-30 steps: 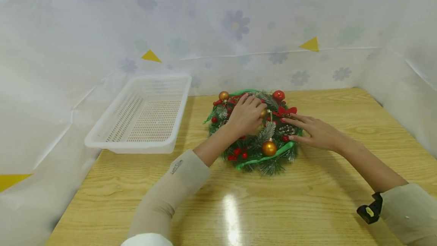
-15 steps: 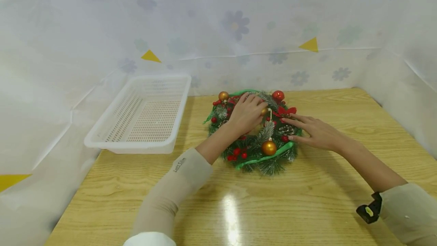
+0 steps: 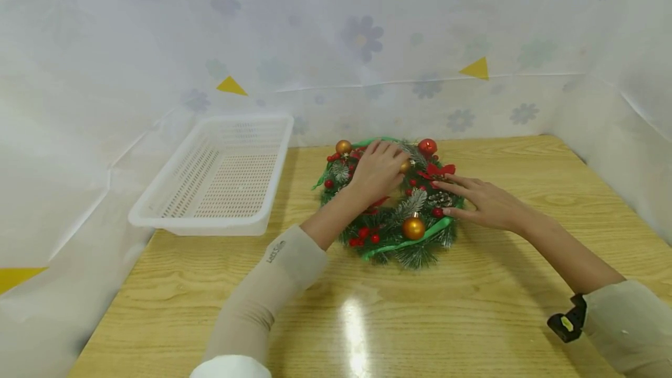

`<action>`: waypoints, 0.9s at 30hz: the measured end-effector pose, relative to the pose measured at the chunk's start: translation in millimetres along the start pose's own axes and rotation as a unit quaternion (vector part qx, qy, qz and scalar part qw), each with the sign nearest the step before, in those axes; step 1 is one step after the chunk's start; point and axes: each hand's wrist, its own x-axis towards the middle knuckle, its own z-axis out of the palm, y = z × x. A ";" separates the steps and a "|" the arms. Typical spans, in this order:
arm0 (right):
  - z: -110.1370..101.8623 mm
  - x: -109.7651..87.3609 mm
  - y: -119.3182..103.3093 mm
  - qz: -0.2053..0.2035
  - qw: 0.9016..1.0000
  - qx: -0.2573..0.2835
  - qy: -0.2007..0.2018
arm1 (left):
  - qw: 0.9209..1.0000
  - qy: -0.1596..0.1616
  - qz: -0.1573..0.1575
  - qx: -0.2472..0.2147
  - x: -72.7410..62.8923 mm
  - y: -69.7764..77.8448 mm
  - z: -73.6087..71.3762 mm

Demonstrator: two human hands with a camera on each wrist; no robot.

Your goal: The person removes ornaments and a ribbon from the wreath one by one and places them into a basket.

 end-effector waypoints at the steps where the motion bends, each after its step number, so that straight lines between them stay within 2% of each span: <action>1: -0.2 0.0 -0.3 -0.001 1.000 -0.001 0.002 | 1.000 0.000 -0.001 -0.003 -0.2 -0.7 -0.8; 7: -1.0 -0.6 0.0 -0.007 1.000 -0.006 -0.002 | 1.000 -0.010 -0.009 -0.013 -3.5 -5.0 -8.5; 10: -1.4 -0.5 0.5 -0.006 1.000 -0.005 -0.008 | 1.000 -0.004 -0.012 -0.016 -6.2 -8.3 -13.3; 15: -1.5 0.1 1.6 -0.006 1.000 -0.007 -0.012 | 1.000 0.005 -0.011 0.005 -12.3 -17.1 -21.8; 22: -1.3 0.4 1.6 -0.005 1.000 -0.007 -0.007 | 1.000 0.017 -0.022 -0.006 -24.2 -38.1 -32.3; 27: -2.6 -0.1 2.1 -0.004 1.000 -0.008 -0.004 | 0.997 0.022 -0.063 -0.026 -35.5 -58.7 -41.6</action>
